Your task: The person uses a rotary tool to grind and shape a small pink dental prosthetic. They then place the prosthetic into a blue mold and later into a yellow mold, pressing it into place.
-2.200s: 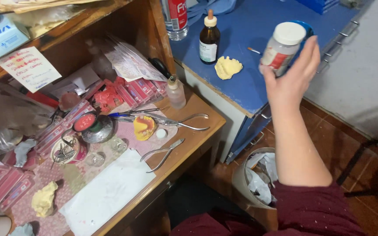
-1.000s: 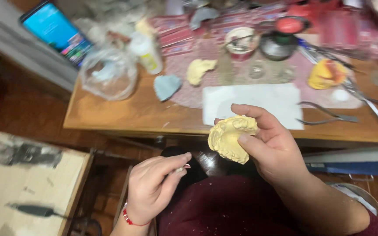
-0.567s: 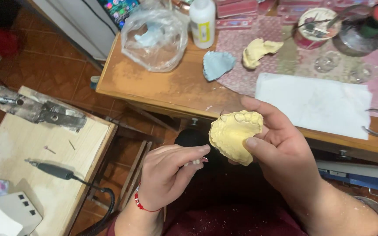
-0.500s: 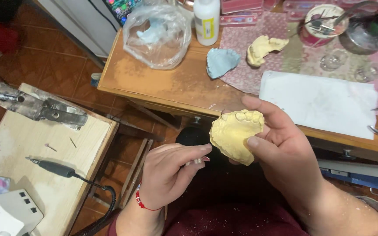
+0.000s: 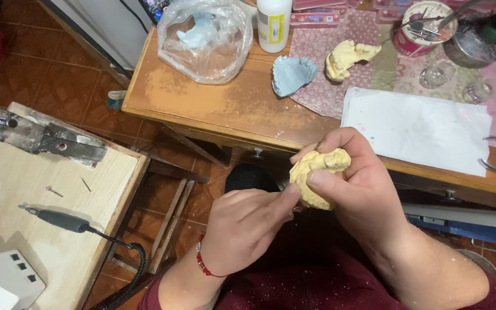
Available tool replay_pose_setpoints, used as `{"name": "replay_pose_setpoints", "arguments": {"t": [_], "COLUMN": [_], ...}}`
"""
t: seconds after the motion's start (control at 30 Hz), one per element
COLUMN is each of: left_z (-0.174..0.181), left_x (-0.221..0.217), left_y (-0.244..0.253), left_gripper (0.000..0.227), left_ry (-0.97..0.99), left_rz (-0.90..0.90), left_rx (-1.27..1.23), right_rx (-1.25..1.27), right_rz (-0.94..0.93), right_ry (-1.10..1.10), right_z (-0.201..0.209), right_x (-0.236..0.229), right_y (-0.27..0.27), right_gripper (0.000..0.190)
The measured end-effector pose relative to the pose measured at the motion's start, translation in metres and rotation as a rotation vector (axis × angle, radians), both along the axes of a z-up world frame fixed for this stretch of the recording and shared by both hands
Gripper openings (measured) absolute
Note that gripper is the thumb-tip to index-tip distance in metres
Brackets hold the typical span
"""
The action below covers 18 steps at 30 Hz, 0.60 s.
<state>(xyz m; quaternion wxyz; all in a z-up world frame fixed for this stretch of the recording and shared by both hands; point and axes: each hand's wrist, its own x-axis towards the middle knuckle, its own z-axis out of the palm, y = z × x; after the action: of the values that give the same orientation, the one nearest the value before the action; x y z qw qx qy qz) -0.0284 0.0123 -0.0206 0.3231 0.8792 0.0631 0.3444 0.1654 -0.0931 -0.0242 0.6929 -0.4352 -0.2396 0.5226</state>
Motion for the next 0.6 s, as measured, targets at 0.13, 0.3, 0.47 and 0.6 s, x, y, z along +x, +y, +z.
{"name": "replay_pose_setpoints", "arguments": {"t": [0.13, 0.3, 0.47, 0.6], "left_z": [-0.002, -0.002, -0.004, -0.003], "left_x": [-0.001, -0.003, -0.005, -0.005], "left_y": [0.0, -0.002, -0.003, -0.006], "left_gripper": [0.054, 0.057, 0.059, 0.059], "left_ry": [-0.005, 0.011, 0.019, 0.014], "left_rz": [0.016, 0.011, 0.006, -0.03], "left_rx": [0.042, 0.039, 0.0, 0.009], "right_rx": [-0.01, 0.045, 0.0, 0.024], "right_rz": [0.023, -0.012, -0.002, 0.006], "right_ry": [0.03, 0.104, 0.015, -0.09], "right_z": [0.001, 0.003, 0.007, 0.001], "right_x": [-0.001, -0.007, -0.01, -0.008], "right_y": [-0.001, -0.005, -0.008, -0.014], "right_gripper": [0.033, 0.03, 0.036, 0.039]}}
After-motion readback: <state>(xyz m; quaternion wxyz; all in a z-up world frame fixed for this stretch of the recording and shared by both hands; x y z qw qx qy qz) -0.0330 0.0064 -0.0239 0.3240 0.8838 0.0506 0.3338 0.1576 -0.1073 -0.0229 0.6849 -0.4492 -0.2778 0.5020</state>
